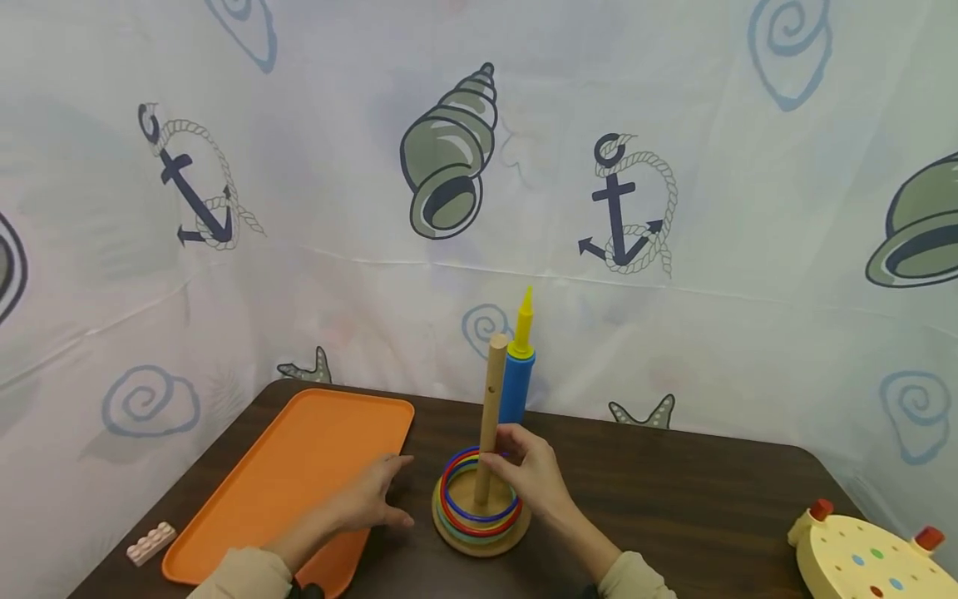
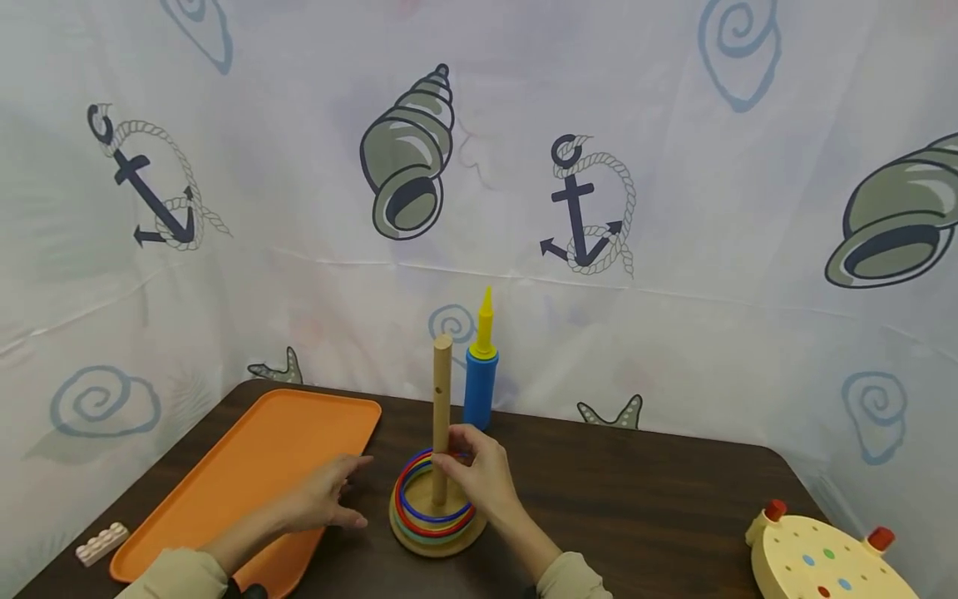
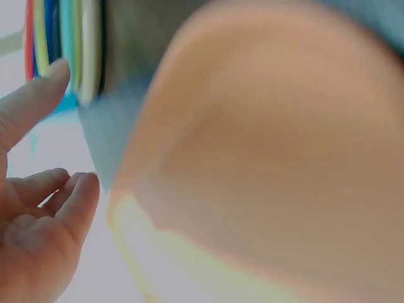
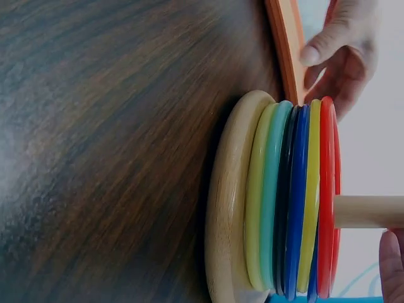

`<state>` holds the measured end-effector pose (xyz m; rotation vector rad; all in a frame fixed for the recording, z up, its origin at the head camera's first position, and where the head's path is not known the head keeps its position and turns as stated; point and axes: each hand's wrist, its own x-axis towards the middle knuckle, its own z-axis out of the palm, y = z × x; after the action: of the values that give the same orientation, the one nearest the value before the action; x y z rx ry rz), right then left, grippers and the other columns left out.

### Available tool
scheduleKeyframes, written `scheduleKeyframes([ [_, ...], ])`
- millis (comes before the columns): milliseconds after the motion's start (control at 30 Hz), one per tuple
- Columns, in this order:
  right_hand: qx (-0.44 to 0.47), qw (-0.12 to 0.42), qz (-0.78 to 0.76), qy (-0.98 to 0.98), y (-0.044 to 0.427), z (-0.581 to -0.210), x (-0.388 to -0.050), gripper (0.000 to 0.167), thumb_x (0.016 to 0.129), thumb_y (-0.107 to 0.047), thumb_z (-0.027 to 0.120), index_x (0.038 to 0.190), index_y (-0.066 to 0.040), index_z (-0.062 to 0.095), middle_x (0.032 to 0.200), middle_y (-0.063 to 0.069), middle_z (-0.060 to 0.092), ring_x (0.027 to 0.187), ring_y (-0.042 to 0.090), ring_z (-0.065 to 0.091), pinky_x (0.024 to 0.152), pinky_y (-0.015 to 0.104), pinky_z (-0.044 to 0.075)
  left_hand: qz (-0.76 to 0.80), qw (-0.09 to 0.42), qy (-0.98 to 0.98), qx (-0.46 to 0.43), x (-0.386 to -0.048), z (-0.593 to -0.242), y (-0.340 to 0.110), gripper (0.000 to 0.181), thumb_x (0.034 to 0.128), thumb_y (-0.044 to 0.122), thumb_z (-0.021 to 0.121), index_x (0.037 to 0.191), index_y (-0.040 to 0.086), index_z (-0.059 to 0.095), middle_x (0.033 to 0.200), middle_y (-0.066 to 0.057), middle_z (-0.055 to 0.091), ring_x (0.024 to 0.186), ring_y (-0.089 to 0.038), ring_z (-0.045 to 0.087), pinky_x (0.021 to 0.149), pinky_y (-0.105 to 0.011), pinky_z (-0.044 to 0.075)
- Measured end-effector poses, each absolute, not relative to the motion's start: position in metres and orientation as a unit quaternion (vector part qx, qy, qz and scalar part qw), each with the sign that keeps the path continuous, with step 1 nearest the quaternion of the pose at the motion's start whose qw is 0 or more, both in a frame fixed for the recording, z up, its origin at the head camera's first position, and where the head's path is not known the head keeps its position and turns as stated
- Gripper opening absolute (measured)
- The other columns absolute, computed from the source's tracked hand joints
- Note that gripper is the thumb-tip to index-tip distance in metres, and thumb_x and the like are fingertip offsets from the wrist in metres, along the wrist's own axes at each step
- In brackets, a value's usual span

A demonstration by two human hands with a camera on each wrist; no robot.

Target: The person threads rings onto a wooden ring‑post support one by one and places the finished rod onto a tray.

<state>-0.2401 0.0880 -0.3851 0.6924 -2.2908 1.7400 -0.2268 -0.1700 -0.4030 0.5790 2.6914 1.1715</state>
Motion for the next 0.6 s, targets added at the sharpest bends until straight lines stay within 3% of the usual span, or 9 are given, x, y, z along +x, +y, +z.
scheduleKeyframes([
  [167,0.211,0.121,0.580,-0.777,0.086,-0.383,-0.239,0.021,0.082,-0.007,0.071,0.102,-0.002,0.067,0.096,0.015,0.071,0.090,0.029,0.067,0.074,0.029,0.055,0.372,0.014,0.915,0.154,-0.234,-0.393,-0.197,0.076,0.0720,0.010,0.081,0.133,-0.014,0.041,0.128,-0.031,0.046,0.115,-0.050,0.046,0.090,-0.053,0.046],
  [367,0.205,0.129,0.566,-0.788,0.089,-0.386,-0.241,0.020,0.082,-0.008,0.071,0.101,-0.003,0.068,0.095,0.013,0.071,0.089,0.026,0.068,0.075,0.029,0.055,0.328,-0.044,0.935,0.131,-0.247,-0.392,-0.236,0.068,0.0746,0.006,0.077,0.126,-0.021,0.042,0.122,-0.039,0.048,0.110,-0.053,0.048,0.087,-0.054,0.047],
  [600,0.185,0.137,0.553,-0.801,0.092,-0.376,-0.233,0.018,0.081,-0.007,0.072,0.099,-0.006,0.069,0.093,0.010,0.071,0.086,0.022,0.068,0.070,0.023,0.054,0.237,-0.076,0.967,0.057,-0.255,-0.392,-0.286,0.065,0.0751,0.015,0.077,0.122,-0.019,0.048,0.118,-0.039,0.050,0.107,-0.054,0.048,0.086,-0.058,0.043],
])
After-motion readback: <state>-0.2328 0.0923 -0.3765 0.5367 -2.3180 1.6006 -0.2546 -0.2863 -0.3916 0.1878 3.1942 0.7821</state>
